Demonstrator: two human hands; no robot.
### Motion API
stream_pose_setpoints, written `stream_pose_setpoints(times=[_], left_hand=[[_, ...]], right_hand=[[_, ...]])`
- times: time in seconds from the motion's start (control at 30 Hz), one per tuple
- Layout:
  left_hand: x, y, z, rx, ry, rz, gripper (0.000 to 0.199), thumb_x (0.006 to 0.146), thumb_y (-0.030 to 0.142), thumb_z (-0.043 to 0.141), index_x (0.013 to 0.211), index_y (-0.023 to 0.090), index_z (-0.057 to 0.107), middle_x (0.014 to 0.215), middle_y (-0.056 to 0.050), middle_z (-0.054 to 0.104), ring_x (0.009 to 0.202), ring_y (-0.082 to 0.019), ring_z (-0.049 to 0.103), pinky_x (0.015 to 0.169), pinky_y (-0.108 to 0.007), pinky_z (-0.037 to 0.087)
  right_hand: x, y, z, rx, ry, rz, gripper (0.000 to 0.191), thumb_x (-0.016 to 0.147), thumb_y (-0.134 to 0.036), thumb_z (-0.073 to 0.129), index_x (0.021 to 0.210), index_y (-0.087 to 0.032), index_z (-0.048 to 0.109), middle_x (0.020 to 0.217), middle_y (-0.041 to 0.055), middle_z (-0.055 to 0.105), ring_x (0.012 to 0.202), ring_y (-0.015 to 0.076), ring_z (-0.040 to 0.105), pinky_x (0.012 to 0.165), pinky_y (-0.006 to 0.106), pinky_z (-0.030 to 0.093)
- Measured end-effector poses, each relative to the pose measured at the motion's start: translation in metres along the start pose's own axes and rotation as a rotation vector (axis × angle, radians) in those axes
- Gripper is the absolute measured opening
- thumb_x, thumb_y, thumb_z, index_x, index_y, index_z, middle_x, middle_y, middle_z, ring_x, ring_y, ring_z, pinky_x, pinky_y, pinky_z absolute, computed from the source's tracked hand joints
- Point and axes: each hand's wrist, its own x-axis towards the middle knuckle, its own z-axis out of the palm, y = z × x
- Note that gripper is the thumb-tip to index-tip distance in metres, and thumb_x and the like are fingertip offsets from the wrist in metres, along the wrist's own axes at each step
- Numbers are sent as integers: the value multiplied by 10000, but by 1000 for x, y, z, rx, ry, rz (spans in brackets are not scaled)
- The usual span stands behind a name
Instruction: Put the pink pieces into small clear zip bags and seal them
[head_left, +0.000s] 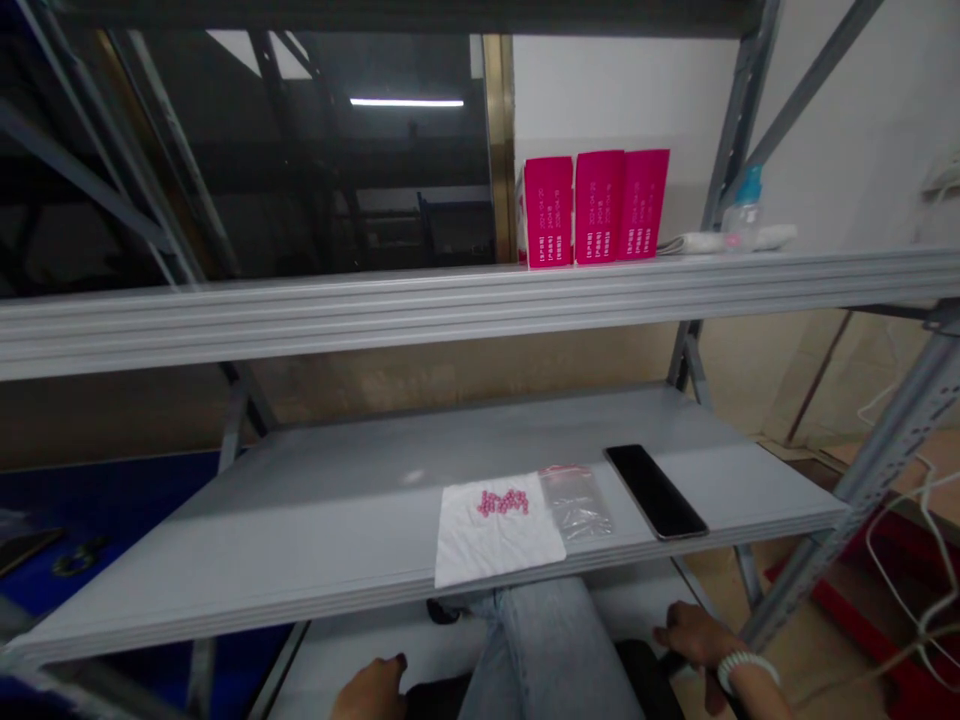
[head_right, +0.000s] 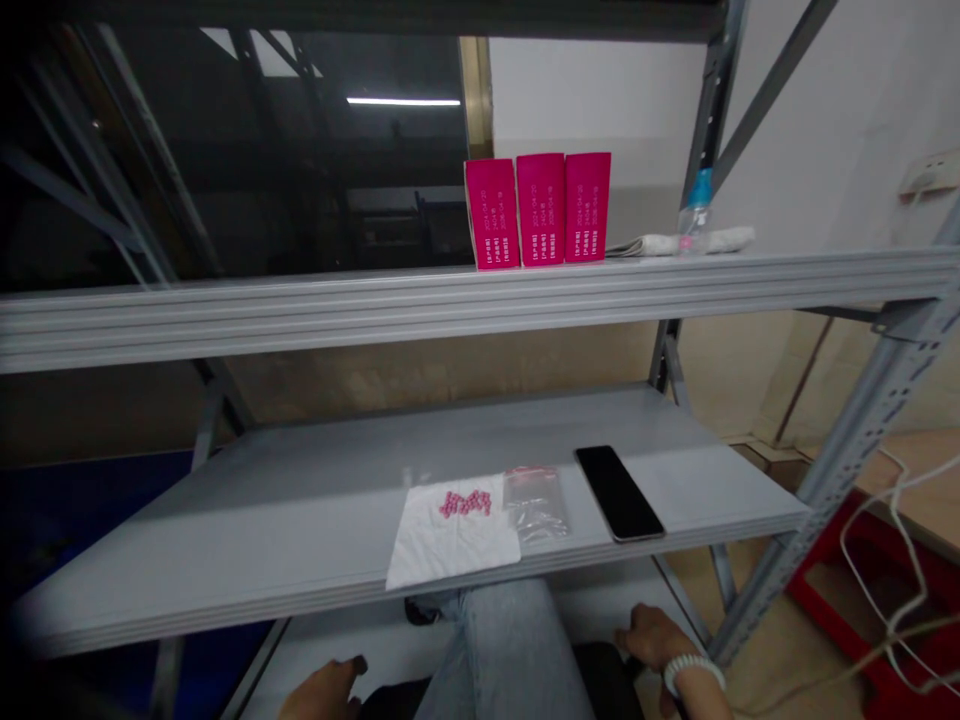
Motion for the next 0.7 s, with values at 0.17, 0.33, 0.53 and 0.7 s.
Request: stream_pose_setpoints(times=[0.17,0.33,0.53,0.7], left_hand=[[2,1,3,-6,1,-7,496,818,28,480,1296,102,593,1236,-211,671,1158,-317,634,930,-421,500],[1,3,0,1,2,-24,442,838,0,493,1260,71,605,1216,-219,675,1158,-312,633,940,-414,497],[2,4,1,25,-10,-34,274,931,214,605,1194,140,611,1184,-96,675,1095,-247,645,946,-468,505],[3,4,4,4,-12,-17,276,927,279,620,1173,155,612,1190,-83,649,1063,-242,640,918,-473,518]], right_hand=[[-2,-2,-3,-25,-59,14,205,934,-328,601,938,-131,655,914,32,704,818,170,679,783,373,552],[-6,-6,-8,-30,-94,21,221,946,-341,585,991,-135,648,955,38,689,805,165,670,745,356,560],[-8,-8,-11,-8,-130,35,230,944,-336,588,1054,-139,636,1026,53,677,863,183,667,771,378,560],[-12,-8,-13,14,-131,49,260,943,-331,591,1129,-151,613,1088,63,660,888,191,664,764,381,568]])
